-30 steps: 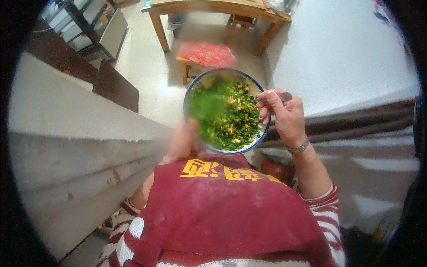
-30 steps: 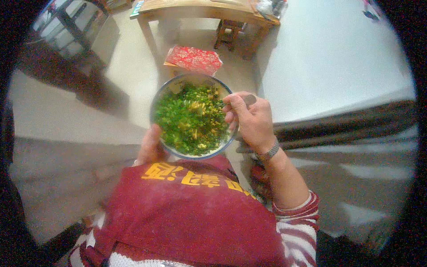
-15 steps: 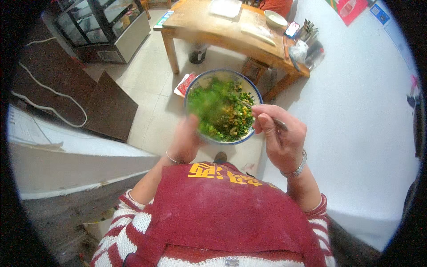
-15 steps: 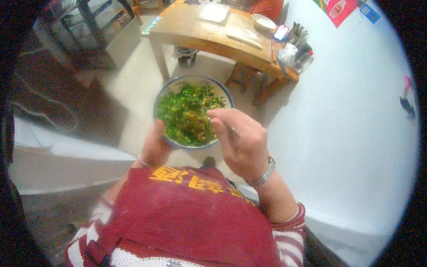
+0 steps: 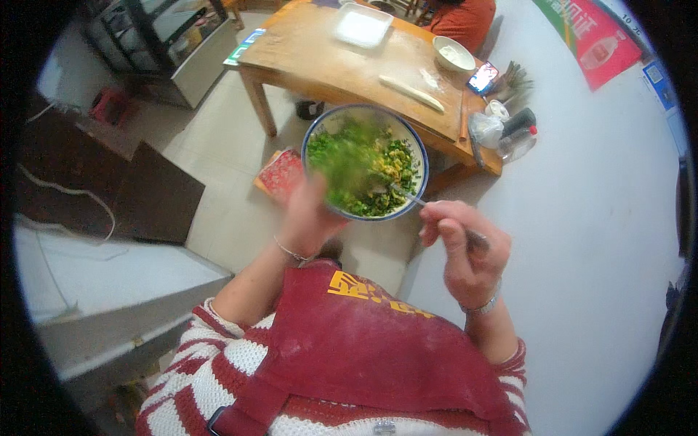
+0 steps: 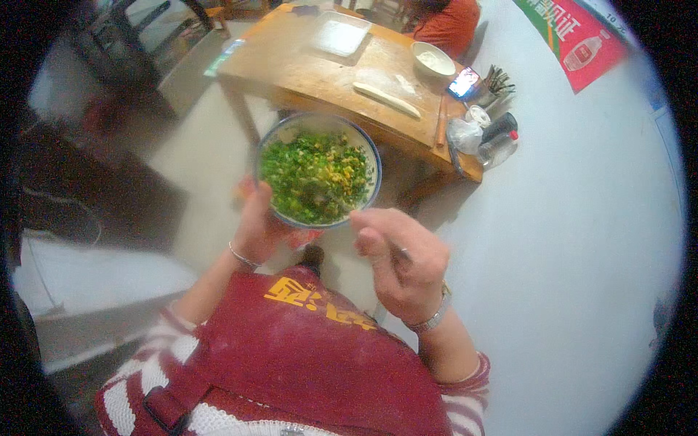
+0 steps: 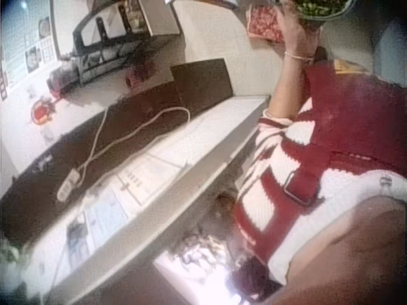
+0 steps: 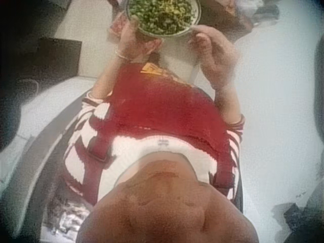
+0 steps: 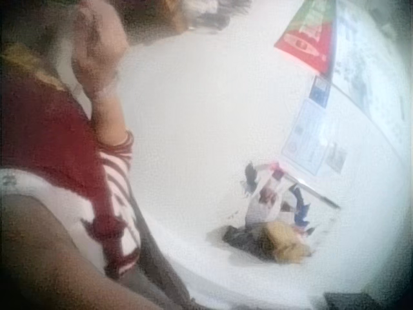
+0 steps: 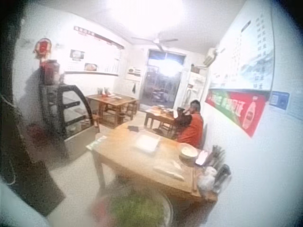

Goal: The person chops green leafy vegetables on a cutting board using a cleaver, then scrapes the chopped pieces into a bowl containing other ingredients. The person carries the bowl to a table and mixes the contents with a spoon.

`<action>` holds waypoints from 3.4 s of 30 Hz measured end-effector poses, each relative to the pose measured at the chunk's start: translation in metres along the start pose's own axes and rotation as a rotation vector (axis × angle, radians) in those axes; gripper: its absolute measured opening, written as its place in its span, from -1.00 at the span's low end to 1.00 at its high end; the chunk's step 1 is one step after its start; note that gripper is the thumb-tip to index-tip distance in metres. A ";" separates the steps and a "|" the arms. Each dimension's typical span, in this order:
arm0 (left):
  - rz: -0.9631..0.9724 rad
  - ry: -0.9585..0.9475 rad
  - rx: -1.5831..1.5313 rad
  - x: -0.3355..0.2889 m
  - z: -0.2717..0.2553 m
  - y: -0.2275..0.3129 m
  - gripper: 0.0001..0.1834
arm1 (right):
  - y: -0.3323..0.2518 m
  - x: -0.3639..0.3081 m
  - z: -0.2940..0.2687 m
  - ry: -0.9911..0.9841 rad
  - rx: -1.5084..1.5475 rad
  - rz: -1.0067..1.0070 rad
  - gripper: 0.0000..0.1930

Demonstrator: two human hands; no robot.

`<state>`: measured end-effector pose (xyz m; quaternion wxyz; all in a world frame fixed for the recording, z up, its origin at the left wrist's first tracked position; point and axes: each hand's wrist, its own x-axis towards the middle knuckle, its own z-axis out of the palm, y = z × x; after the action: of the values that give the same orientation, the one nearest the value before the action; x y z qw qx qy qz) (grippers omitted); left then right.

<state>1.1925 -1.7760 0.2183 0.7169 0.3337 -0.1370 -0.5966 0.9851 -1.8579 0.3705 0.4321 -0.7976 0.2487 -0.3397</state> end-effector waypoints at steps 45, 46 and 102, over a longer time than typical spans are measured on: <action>-0.022 0.416 -0.119 0.432 0.054 0.104 -0.42 | 0.241 0.486 -0.079 -0.011 0.266 0.395 -0.74; -0.015 0.359 -0.132 0.444 0.053 0.109 -0.40 | 0.240 0.496 -0.082 -0.027 0.273 0.324 -0.74; -0.120 -0.079 0.259 0.537 -0.265 0.231 -0.38 | 0.411 0.551 0.188 0.093 0.122 0.655 -0.75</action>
<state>1.6612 -2.1859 0.0624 0.6249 0.4073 -0.2207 -0.6283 1.4402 -2.3469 0.1236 0.5534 -0.6317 0.4903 -0.2330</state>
